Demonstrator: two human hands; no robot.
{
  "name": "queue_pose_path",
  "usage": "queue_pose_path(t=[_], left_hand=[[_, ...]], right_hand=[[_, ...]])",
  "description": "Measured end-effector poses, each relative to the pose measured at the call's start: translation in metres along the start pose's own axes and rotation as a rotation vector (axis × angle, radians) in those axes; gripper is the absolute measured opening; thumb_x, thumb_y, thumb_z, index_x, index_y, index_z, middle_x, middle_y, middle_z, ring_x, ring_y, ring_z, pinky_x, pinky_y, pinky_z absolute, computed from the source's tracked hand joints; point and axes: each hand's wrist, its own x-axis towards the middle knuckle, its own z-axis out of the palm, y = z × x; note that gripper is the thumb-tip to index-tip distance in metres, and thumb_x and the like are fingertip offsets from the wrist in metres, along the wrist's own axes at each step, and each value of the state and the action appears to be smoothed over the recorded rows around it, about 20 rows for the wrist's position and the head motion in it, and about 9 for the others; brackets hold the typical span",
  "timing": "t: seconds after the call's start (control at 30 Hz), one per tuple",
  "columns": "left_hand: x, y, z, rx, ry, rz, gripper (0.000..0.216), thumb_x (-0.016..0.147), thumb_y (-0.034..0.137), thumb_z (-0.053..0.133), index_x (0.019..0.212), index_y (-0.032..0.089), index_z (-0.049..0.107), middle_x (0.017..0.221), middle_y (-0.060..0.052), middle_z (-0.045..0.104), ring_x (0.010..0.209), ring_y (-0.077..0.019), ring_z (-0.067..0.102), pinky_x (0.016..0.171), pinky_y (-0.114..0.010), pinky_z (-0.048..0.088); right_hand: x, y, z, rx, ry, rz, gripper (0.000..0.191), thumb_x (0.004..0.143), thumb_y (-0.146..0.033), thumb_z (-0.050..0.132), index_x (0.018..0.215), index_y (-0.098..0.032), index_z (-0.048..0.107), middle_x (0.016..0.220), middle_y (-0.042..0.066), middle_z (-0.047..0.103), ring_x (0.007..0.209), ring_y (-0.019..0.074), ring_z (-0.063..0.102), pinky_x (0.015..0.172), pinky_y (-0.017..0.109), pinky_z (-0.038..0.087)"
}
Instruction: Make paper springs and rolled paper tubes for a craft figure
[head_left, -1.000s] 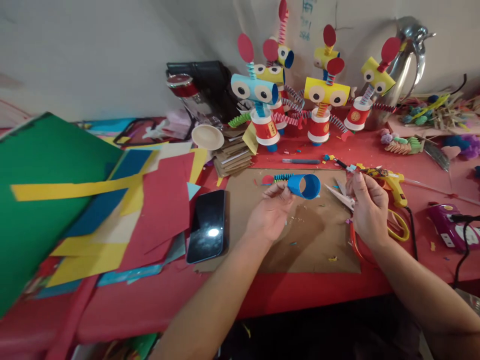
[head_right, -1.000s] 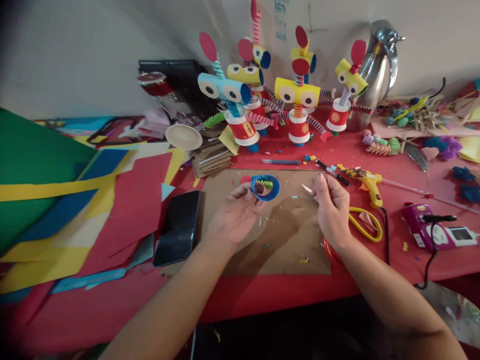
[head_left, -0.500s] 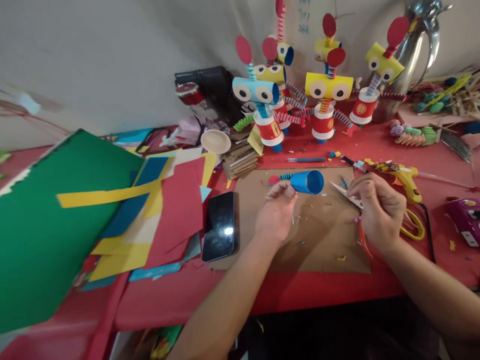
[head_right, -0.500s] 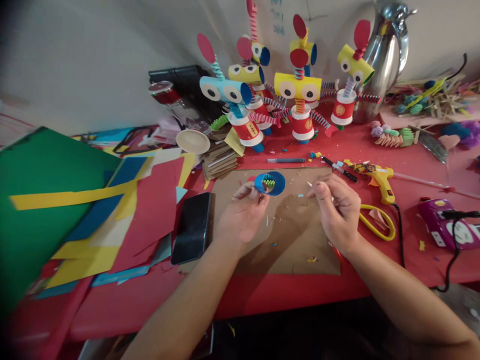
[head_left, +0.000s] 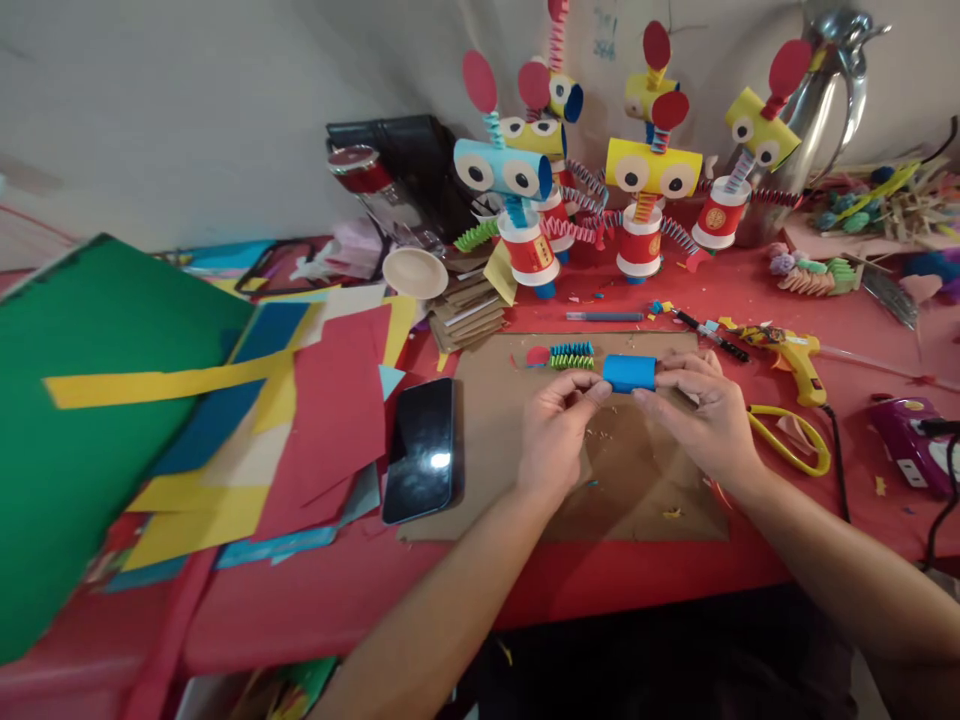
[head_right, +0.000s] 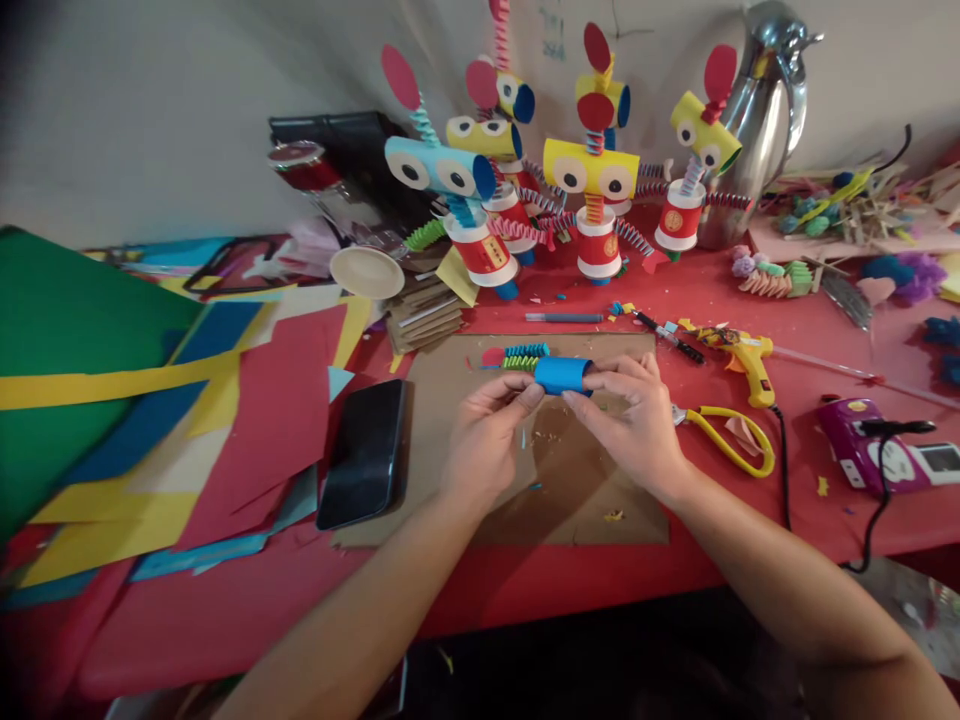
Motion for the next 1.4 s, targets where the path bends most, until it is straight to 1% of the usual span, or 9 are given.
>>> queue_pose_path(t=[0.1, 0.27, 0.43, 0.8, 0.93, 1.07, 1.13, 1.23, 1.4], left_hand=[[-0.003, 0.002, 0.001, 0.040, -0.018, 0.012, 0.009, 0.062, 0.025, 0.078, 0.062, 0.022, 0.070, 0.057, 0.004, 0.054, 0.060, -0.0111, 0.044, 0.060, -0.026, 0.035], [-0.006, 0.004, 0.004, 0.014, -0.088, 0.013, 0.014, 0.062, 0.031, 0.080, 0.068, 0.023, 0.071, 0.063, 0.003, 0.056, 0.060, -0.0109, 0.042, 0.062, -0.027, 0.035], [-0.004, 0.002, 0.002, 0.070, -0.014, 0.044, 0.012, 0.060, 0.027, 0.078, 0.058, 0.022, 0.068, 0.054, 0.005, 0.045, 0.057, -0.0113, 0.034, 0.059, -0.028, 0.030], [0.000, 0.000, 0.001, 0.040, -0.011, 0.007, 0.016, 0.057, 0.030, 0.083, 0.059, 0.022, 0.070, 0.059, 0.004, 0.056, 0.062, -0.0117, 0.044, 0.063, -0.028, 0.035], [0.005, 0.001, -0.001, -0.052, 0.030, -0.044, 0.018, 0.054, 0.026, 0.086, 0.059, 0.021, 0.070, 0.057, 0.005, 0.055, 0.061, -0.0098, 0.045, 0.062, -0.026, 0.037], [0.011, 0.005, -0.005, -0.287, -0.063, -0.202, 0.022, 0.053, 0.018, 0.087, 0.057, 0.020, 0.066, 0.060, 0.005, 0.057, 0.060, -0.0077, 0.048, 0.064, -0.023, 0.043], [0.011, 0.007, -0.007, -0.370, -0.118, -0.286, 0.023, 0.056, 0.015, 0.087, 0.058, 0.020, 0.065, 0.062, 0.005, 0.058, 0.059, -0.0072, 0.051, 0.063, -0.023, 0.045], [0.009, 0.009, -0.009, -0.411, -0.179, -0.340, 0.022, 0.060, 0.014, 0.085, 0.061, 0.021, 0.065, 0.068, 0.003, 0.063, 0.063, -0.0084, 0.056, 0.066, -0.023, 0.049], [0.004, 0.009, -0.009, -0.358, -0.241, -0.216, 0.021, 0.057, 0.021, 0.088, 0.063, 0.025, 0.069, 0.073, 0.003, 0.069, 0.072, -0.0125, 0.062, 0.077, -0.029, 0.053]], right_hand=[[0.001, 0.001, -0.001, 0.068, -0.014, 0.055, 0.013, 0.080, -0.033, 0.071, 0.069, -0.026, 0.071, 0.073, 0.000, 0.068, 0.079, 0.0204, 0.057, 0.079, 0.039, 0.042], [0.001, 0.005, 0.000, 0.165, -0.018, 0.121, 0.012, 0.078, -0.032, 0.072, 0.067, -0.026, 0.071, 0.071, 0.000, 0.067, 0.079, 0.0197, 0.054, 0.080, 0.039, 0.041], [0.001, 0.004, 0.002, 0.128, -0.060, 0.120, 0.008, 0.077, -0.033, 0.072, 0.071, -0.028, 0.075, 0.074, 0.000, 0.070, 0.082, 0.0211, 0.056, 0.082, 0.041, 0.041], [0.002, 0.003, 0.000, 0.097, -0.066, 0.091, 0.017, 0.083, -0.035, 0.068, 0.070, -0.026, 0.073, 0.073, 0.000, 0.071, 0.078, 0.0197, 0.056, 0.082, 0.040, 0.041], [0.003, -0.001, -0.001, 0.127, 0.043, 0.178, 0.030, 0.090, -0.046, 0.058, 0.072, -0.025, 0.069, 0.070, 0.000, 0.066, 0.072, 0.0170, 0.056, 0.076, 0.036, 0.042], [0.002, -0.001, -0.002, 0.222, 0.218, 0.207, 0.049, 0.093, -0.054, 0.052, 0.056, -0.023, 0.049, 0.055, -0.003, 0.047, 0.056, 0.0129, 0.044, 0.060, 0.030, 0.037], [0.000, -0.001, -0.003, 0.246, 0.261, 0.173, 0.050, 0.095, -0.052, 0.049, 0.055, -0.023, 0.044, 0.053, -0.003, 0.041, 0.055, 0.0126, 0.041, 0.059, 0.030, 0.037], [-0.003, -0.003, -0.003, 0.229, 0.292, 0.008, 0.035, 0.098, -0.042, 0.048, 0.067, -0.024, 0.053, 0.064, -0.001, 0.052, 0.064, 0.0147, 0.051, 0.064, 0.032, 0.043], [-0.010, -0.008, -0.006, -0.050, 0.339, -0.445, 0.010, 0.088, -0.037, 0.063, 0.089, -0.027, 0.063, 0.077, 0.003, 0.062, 0.074, 0.0207, 0.061, 0.069, 0.039, 0.049]])
